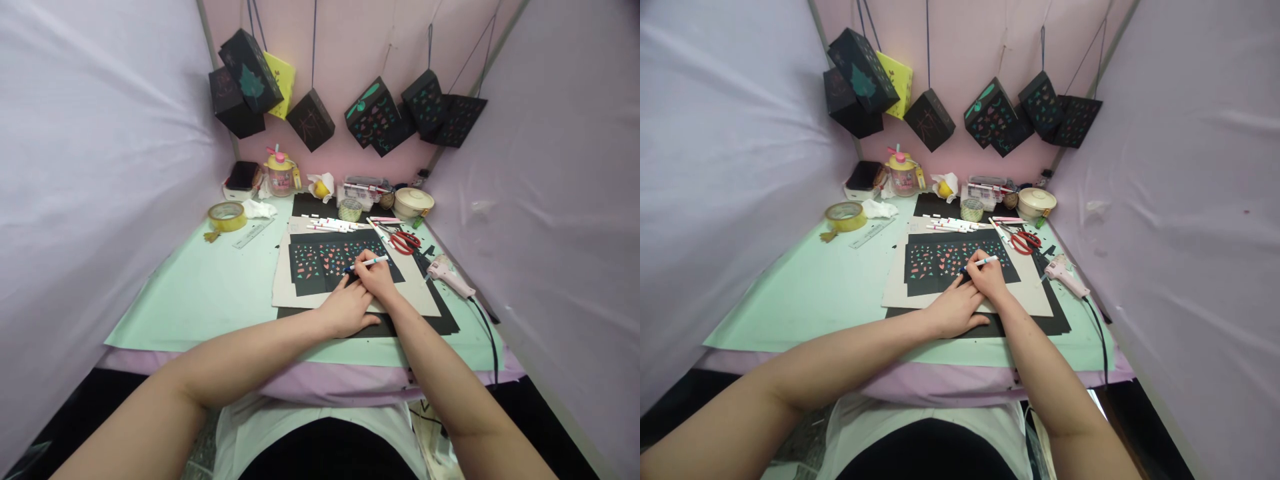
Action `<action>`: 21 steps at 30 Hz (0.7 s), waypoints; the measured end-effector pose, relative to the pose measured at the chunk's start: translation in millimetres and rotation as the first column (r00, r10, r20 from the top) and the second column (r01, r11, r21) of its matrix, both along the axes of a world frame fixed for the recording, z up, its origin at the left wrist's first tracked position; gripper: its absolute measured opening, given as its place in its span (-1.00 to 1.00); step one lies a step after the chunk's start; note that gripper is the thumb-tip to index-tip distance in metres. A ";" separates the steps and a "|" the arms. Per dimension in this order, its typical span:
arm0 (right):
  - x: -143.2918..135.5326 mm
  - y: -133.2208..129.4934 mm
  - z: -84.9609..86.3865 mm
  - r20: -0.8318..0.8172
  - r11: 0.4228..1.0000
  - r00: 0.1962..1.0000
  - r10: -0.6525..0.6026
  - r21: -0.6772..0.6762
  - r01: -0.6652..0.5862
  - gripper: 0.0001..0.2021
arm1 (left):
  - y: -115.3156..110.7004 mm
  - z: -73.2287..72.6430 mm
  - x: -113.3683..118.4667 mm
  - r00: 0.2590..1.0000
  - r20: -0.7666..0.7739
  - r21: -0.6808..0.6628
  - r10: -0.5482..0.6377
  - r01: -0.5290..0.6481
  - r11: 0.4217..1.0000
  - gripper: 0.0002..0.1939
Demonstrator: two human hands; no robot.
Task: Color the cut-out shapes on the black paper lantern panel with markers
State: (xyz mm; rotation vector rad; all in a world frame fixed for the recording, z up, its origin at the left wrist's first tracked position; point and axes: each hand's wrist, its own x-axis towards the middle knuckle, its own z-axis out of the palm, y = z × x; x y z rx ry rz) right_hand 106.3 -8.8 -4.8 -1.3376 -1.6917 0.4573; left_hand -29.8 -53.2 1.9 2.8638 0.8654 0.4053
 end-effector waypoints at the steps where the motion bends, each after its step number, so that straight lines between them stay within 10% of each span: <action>1: 0.1 0.0 0.0 0.002 1.000 1.000 -0.003 0.002 0.003 -0.89 | 0.0 0.1 0.0 1.000 0.000 0.000 0.000 0.000 1.000 -0.40; 21: 0.1 -0.6 0.5 -0.015 1.000 1.000 0.027 -0.006 -0.027 -0.88 | -0.6 2.6 0.0 1.000 0.003 -0.009 -0.004 0.004 1.000 -0.40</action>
